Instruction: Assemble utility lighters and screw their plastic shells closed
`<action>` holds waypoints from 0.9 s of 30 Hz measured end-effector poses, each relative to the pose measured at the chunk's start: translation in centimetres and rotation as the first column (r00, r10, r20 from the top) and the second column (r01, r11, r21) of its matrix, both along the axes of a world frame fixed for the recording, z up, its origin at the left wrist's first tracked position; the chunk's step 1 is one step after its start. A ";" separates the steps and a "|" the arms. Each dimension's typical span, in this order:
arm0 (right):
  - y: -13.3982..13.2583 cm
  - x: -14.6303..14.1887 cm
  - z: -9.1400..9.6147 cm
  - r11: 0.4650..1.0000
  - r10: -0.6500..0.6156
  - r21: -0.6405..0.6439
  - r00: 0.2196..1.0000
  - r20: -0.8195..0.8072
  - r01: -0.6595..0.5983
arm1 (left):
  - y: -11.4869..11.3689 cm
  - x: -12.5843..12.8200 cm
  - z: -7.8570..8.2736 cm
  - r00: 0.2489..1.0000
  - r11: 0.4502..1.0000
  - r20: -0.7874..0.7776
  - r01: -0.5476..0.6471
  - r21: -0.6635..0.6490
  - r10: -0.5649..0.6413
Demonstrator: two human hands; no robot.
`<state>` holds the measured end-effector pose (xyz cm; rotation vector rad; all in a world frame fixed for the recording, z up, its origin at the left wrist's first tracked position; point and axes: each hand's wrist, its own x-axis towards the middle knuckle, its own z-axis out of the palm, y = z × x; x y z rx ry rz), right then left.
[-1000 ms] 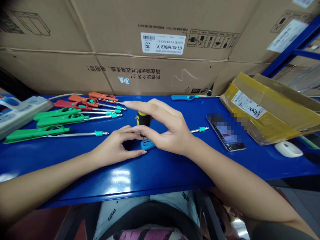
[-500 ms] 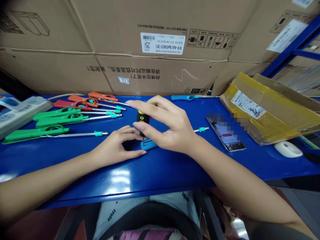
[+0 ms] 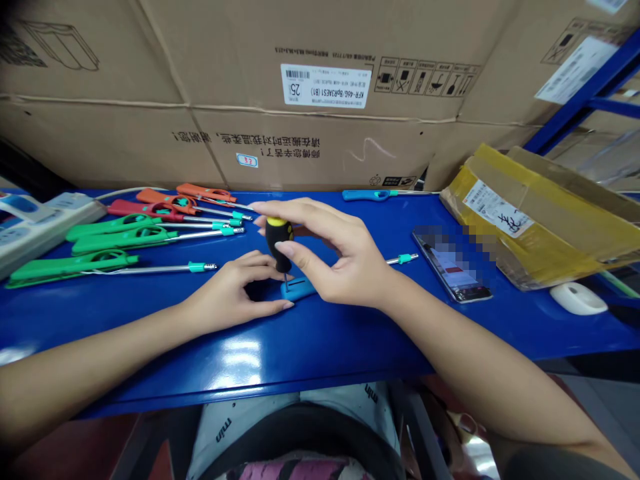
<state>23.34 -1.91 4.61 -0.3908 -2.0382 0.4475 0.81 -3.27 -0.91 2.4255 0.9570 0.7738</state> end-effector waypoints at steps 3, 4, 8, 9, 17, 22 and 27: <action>0.3 0.0 -0.2 0.994 -0.054 0.088 0.998 -0.039 0.058 | 0.0 0.0 -0.1 1.000 1.000 0.002 0.003 -0.003 -0.003; 0.3 0.1 -0.1 0.991 -0.065 0.112 0.998 -0.026 0.067 | 0.1 0.0 -0.1 1.000 1.000 0.001 0.003 -0.003 -0.003; -0.1 0.2 0.3 0.999 0.028 0.028 0.997 0.077 -0.030 | 0.1 0.0 -0.1 1.000 1.000 0.002 0.002 0.001 -0.002; -0.2 0.1 0.3 0.999 0.051 -0.007 0.995 0.082 -0.051 | 0.0 0.0 -0.1 1.000 1.000 0.002 -0.001 0.003 0.001; -0.1 -0.1 -0.2 1.000 -0.028 -0.004 0.999 0.021 0.028 | 0.0 0.0 0.0 1.000 1.000 0.001 0.000 0.012 0.000; -0.3 -0.2 -0.2 0.978 0.103 -0.179 0.994 -0.047 -0.110 | 0.0 0.0 0.1 1.000 1.000 -0.004 -0.002 -0.006 0.002; 0.1 -0.2 -0.3 0.998 0.002 -0.055 0.999 -0.044 -0.004 | -0.1 0.0 0.1 1.000 0.999 -0.019 -0.018 -0.031 0.017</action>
